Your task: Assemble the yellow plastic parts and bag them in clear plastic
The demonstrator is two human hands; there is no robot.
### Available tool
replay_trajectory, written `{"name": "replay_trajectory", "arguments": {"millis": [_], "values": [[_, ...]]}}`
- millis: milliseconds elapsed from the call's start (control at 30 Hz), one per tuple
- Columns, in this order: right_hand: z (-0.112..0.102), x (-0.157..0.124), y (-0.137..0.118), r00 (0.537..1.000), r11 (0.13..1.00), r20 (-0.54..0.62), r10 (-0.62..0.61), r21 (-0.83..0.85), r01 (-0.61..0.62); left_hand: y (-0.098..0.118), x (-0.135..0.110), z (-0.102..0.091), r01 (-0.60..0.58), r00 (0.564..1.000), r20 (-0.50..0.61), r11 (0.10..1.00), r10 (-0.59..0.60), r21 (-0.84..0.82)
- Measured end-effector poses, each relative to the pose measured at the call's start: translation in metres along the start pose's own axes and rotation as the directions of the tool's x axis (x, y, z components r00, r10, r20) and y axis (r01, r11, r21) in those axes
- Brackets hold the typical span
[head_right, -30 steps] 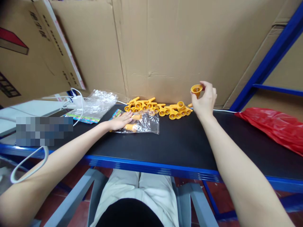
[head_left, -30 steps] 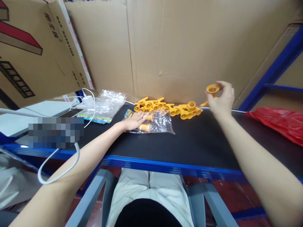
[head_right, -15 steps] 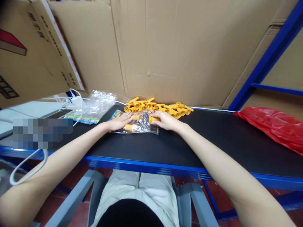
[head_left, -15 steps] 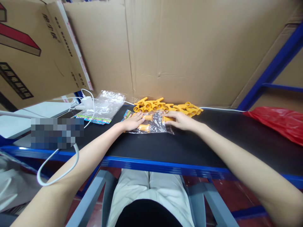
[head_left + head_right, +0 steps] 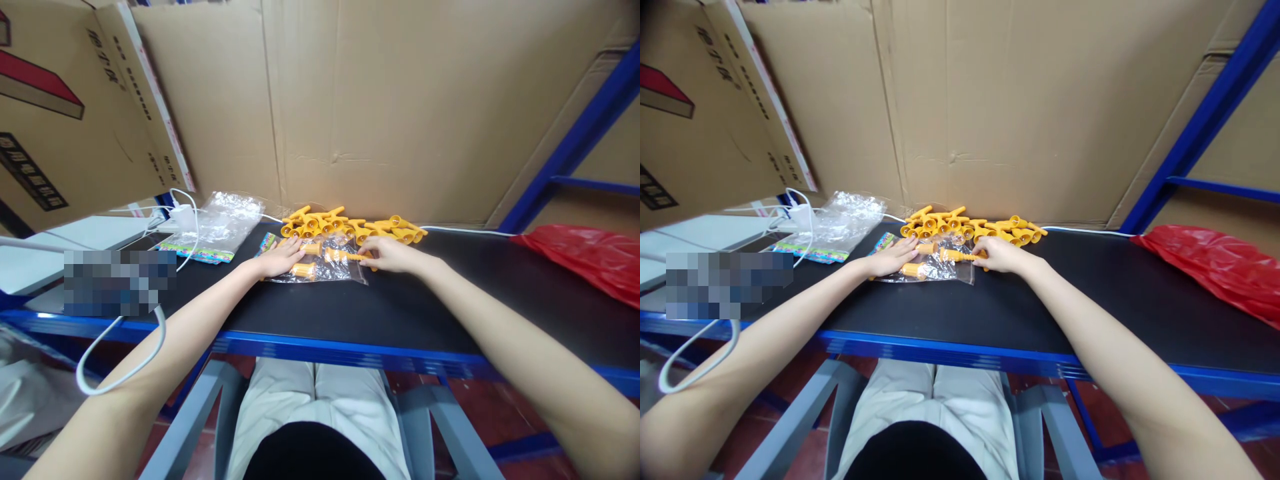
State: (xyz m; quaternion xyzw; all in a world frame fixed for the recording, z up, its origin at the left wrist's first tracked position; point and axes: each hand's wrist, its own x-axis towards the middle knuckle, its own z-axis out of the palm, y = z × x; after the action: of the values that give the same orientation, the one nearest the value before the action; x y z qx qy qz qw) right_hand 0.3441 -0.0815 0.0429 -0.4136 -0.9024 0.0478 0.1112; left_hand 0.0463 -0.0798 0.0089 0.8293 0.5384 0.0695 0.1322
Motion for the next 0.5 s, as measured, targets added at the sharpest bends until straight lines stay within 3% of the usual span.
{"name": "replay_trajectory", "arguments": {"millis": [167, 367, 500], "values": [[0.006, 0.002, -0.009, 0.999, 0.999, 0.010, 0.050, 0.017, -0.050, -0.001, 0.000, 0.002, 0.001, 1.000, -0.018, 1.000, -0.002, -0.022], [0.000, -0.001, -0.018, 0.991, 0.996, -0.116, 0.072, -0.036, -0.077, 0.004, -0.004, -0.002, -0.046, 0.992, -0.115, 0.999, 0.045, -0.008], [-0.002, -0.002, -0.025, 0.982, 0.988, -0.155, 0.105, -0.096, -0.120, 0.012, -0.009, -0.007, -0.040, 0.994, -0.106, 0.998, 0.034, -0.055]]}}
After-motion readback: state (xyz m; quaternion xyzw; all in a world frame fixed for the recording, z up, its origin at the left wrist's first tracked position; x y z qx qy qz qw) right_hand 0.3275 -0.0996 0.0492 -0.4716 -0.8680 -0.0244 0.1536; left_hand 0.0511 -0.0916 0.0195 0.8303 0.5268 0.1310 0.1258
